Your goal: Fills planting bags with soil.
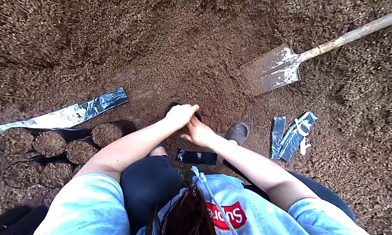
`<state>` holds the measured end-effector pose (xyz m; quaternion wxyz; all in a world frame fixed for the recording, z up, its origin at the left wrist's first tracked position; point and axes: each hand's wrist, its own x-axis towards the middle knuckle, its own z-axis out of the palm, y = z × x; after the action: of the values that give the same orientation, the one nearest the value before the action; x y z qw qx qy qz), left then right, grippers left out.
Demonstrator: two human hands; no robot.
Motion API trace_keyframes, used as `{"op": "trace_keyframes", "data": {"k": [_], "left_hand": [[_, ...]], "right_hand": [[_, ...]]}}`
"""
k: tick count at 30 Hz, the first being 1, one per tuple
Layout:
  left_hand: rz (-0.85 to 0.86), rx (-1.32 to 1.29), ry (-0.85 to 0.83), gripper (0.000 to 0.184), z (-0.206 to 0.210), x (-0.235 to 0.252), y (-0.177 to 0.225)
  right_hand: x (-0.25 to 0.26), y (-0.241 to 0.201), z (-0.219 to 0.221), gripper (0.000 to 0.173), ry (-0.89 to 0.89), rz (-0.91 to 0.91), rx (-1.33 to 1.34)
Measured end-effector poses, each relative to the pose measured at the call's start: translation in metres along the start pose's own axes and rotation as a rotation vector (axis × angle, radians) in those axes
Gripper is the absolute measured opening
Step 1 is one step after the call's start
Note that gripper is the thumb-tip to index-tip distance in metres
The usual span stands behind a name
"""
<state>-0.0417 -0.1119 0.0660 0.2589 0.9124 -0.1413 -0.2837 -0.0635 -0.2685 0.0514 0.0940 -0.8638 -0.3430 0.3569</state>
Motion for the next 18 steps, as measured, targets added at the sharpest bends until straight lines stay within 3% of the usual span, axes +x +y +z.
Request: {"op": "trace_keyframes", "data": {"k": [2,5,11,15,16,18], "left_hand": [[0.028,0.044,-0.087,0.043,0.008,0.001,0.015],[0.085,0.086,-0.21,0.049,0.02,0.007,0.024],[0.106,0.049,-0.227,0.044,0.032,0.015,0.015],[0.054,-0.062,-0.055,0.036,0.011,0.021,-0.002],[0.044,-0.101,0.025,0.033,0.001,0.022,-0.009],[-0.013,-0.175,0.162,0.03,-0.02,0.017,-0.023]], "right_hand": [[0.004,0.003,0.022,0.077,-0.062,0.037,-0.005],[0.005,0.001,0.042,0.067,-0.103,0.1,0.015],[0.028,-0.004,0.041,0.057,-0.214,0.169,-0.005],[0.042,0.016,0.019,0.062,-0.14,0.047,-0.03],[0.042,0.021,0.007,0.061,-0.073,-0.044,-0.063],[0.035,0.029,-0.01,0.043,0.227,-0.294,-0.082]]}}
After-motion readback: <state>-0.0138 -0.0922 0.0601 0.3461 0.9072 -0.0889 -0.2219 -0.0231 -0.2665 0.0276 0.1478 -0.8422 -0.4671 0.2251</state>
